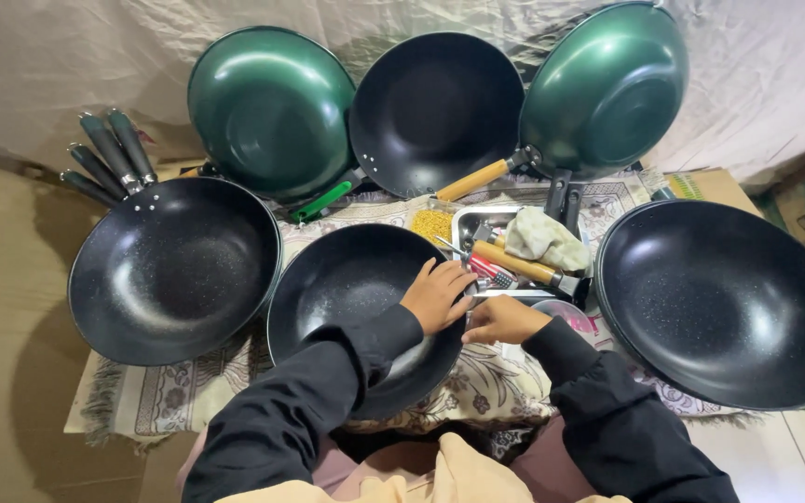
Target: The person assembles a frying pan by attaching a handle. They insert a metal bracket and screw into the pan's mounting hole, then use a screwdriver to tighten the screw, securing the handle in place.
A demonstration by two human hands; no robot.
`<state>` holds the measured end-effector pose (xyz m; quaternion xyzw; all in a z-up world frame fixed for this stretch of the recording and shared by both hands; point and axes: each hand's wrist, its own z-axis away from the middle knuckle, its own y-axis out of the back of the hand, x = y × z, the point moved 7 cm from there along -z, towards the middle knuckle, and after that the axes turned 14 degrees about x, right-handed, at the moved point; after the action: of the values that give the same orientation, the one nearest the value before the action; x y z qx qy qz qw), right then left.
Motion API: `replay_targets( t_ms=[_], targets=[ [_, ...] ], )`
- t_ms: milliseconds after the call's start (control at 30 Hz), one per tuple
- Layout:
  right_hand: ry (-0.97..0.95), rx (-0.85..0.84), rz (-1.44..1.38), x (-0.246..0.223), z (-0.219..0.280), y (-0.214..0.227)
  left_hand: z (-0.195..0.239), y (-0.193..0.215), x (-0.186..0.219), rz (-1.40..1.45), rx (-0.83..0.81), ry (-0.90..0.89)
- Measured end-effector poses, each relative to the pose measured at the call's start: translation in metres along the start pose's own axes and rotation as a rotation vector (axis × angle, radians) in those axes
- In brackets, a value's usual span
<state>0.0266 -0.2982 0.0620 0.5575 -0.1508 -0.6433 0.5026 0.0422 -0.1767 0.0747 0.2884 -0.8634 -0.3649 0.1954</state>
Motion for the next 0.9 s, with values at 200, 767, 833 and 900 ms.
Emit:
replay_targets(
  t_ms=[200,767,833,900],
  targets=[
    [-0.072,0.134,-0.066,0.012,0.009,0.061,0.0,-0.013,-0.011,0.071,0.028,-0.005],
    [-0.267,0.556,0.444,0.129,-0.044,0.086,-0.061,-0.096,-0.027,0.091,0.059,0.06],
    [-0.239,0.567,0.487,0.125,-0.043,0.09,-0.069,-0.106,-0.027,0.083,0.014,0.097],
    [-0.172,0.6,0.497,0.106,-0.035,0.102,-0.078,-0.108,-0.023,0.086,-0.172,0.129]
  ],
)
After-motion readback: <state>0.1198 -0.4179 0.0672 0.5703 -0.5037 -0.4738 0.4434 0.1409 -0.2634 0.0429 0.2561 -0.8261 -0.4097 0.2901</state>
